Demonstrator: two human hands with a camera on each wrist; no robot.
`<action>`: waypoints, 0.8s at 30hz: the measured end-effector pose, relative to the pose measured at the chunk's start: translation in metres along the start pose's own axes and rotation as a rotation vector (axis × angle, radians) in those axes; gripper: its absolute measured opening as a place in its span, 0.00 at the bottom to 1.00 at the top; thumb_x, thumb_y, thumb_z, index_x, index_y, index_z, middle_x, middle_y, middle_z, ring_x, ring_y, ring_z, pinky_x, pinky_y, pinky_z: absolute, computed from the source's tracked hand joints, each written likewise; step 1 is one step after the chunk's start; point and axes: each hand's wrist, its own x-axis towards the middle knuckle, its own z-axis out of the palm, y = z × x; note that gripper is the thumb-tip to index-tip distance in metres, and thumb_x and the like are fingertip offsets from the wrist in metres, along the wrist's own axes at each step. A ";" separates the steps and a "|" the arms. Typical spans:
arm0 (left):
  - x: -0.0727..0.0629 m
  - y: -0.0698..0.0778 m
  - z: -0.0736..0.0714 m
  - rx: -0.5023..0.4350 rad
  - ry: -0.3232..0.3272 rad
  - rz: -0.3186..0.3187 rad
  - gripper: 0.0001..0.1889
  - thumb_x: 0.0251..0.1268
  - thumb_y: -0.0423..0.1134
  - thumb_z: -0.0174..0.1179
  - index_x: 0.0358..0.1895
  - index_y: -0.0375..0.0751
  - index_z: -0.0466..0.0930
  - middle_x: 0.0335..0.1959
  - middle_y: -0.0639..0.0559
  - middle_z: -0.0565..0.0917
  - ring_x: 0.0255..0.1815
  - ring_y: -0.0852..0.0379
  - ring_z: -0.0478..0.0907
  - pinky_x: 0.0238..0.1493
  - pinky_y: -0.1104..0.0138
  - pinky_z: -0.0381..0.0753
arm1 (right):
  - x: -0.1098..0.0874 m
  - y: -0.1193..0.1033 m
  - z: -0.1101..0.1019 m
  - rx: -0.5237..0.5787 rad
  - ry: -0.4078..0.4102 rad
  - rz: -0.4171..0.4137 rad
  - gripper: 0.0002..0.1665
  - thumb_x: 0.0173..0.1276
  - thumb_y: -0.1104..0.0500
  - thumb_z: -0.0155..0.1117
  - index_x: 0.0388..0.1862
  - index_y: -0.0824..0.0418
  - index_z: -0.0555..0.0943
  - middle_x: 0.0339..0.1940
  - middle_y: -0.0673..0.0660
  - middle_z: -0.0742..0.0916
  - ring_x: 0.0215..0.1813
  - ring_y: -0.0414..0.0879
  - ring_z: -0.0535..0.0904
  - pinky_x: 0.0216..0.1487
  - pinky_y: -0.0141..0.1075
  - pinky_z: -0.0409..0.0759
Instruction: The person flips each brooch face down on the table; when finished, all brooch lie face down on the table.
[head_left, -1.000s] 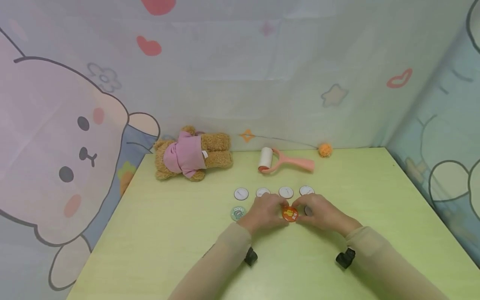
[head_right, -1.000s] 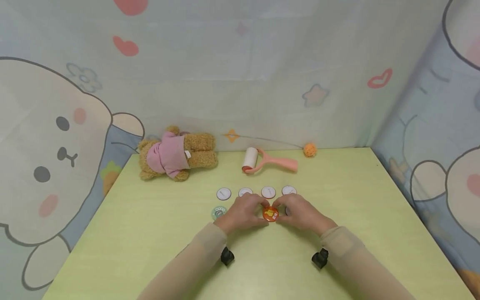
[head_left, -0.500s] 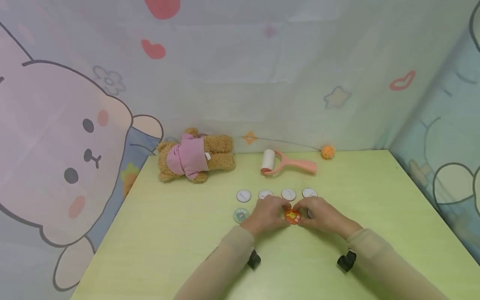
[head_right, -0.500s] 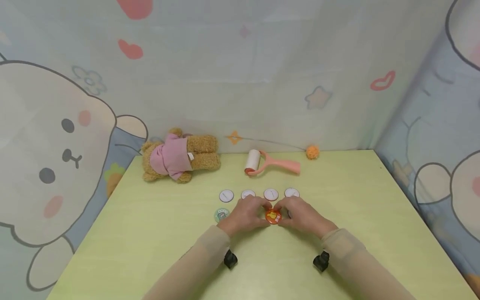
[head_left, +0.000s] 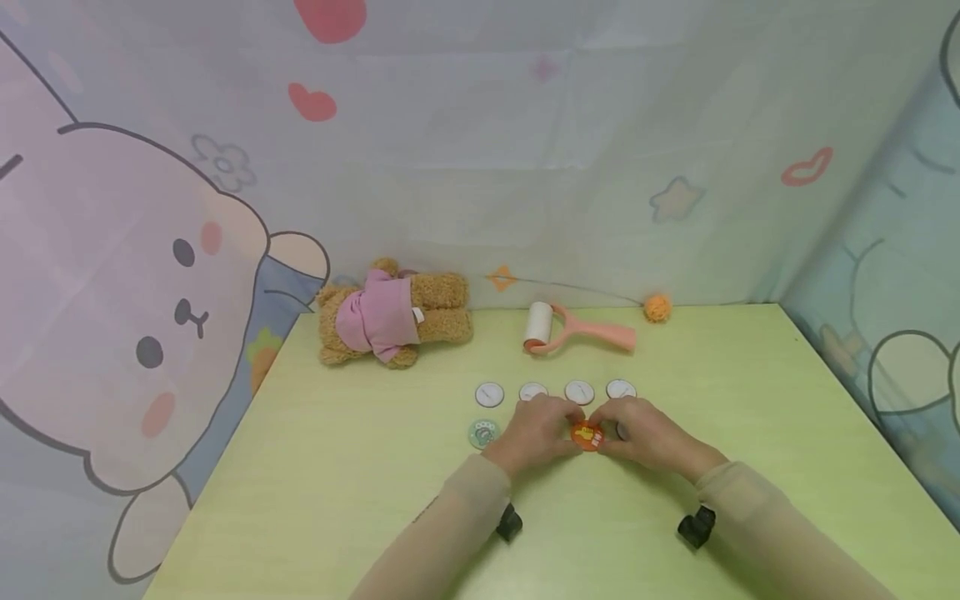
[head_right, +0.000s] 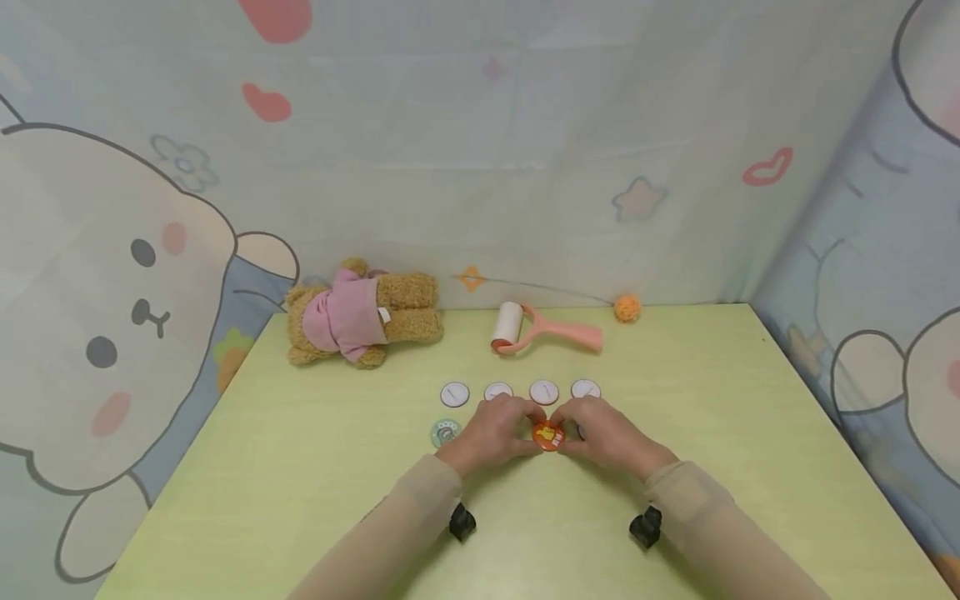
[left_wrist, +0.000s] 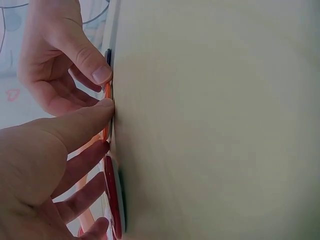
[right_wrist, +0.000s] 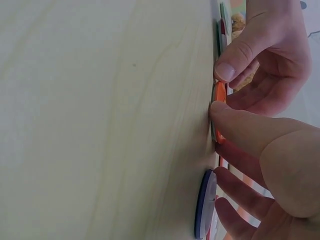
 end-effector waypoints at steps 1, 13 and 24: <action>0.000 0.000 0.000 0.009 0.007 0.004 0.19 0.60 0.49 0.79 0.53 0.53 0.88 0.48 0.63 0.90 0.48 0.59 0.82 0.53 0.52 0.80 | 0.000 0.000 0.000 -0.004 0.008 -0.014 0.13 0.60 0.62 0.82 0.43 0.59 0.89 0.39 0.48 0.89 0.35 0.42 0.77 0.39 0.34 0.76; -0.002 0.000 0.000 0.085 -0.002 0.016 0.18 0.60 0.54 0.77 0.51 0.54 0.88 0.45 0.66 0.90 0.44 0.61 0.82 0.54 0.52 0.79 | 0.000 0.000 0.004 0.010 -0.024 0.024 0.12 0.63 0.62 0.80 0.45 0.58 0.89 0.39 0.46 0.89 0.37 0.42 0.79 0.40 0.34 0.78; -0.002 0.002 -0.002 0.077 0.001 0.016 0.20 0.61 0.51 0.77 0.55 0.53 0.88 0.50 0.63 0.90 0.50 0.59 0.84 0.56 0.52 0.78 | 0.000 -0.001 -0.003 -0.034 -0.031 0.010 0.17 0.58 0.60 0.84 0.46 0.58 0.89 0.42 0.48 0.90 0.38 0.42 0.78 0.42 0.36 0.77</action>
